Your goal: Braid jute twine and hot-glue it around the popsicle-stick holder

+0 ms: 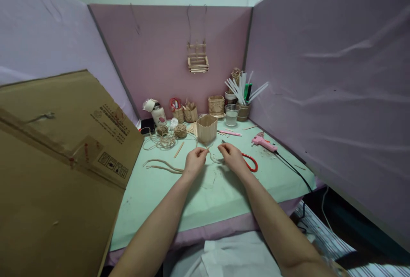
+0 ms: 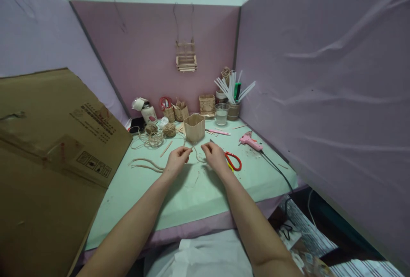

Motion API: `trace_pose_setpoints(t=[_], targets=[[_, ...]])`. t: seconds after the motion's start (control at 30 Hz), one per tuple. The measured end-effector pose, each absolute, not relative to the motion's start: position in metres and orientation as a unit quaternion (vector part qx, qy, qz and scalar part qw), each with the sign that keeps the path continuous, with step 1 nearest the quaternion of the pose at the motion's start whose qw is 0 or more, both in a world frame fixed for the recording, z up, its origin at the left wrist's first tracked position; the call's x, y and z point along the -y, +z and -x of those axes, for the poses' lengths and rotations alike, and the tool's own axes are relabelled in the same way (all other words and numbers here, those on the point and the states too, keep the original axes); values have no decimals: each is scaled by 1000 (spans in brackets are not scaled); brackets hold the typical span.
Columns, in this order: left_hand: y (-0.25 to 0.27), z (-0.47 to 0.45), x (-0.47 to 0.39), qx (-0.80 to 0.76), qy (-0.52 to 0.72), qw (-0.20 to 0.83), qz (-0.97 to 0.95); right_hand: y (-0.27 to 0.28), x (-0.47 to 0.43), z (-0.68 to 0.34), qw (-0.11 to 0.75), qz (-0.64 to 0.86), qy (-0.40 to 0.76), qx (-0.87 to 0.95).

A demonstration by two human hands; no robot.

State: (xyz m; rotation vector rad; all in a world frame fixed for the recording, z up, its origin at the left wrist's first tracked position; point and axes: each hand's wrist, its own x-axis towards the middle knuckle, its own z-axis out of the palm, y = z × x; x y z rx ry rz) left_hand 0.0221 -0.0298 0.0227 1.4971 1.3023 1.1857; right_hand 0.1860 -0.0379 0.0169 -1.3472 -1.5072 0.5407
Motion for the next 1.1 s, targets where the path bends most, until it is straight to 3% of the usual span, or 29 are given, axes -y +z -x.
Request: trace_pose_setpoints(t=[0.07,0.17,0.23,0.4,0.7,0.87,0.93,1.1], targets=[[24,-15,27,-520,499,424,-549,19,41,-203,454,605,180,629],[25,-9,22,-507,533,444,-511,21,47,-229,268,713,90,642],[25,-8,21,-502,538,454,-502,22,51,-242,174,742,90,641],[28,-10,23,-498,534,477,-489,22,52,-253,126,752,133,633],[38,-8,26,-466,571,504,-450,25,55,-264,185,746,145,623],[42,-8,26,-456,607,485,-433,25,65,-251,366,641,237,632],[42,-7,26,-466,604,484,-429,26,70,-238,401,594,262,646],[43,-5,26,-464,603,483,-433,23,76,-209,395,573,189,693]])
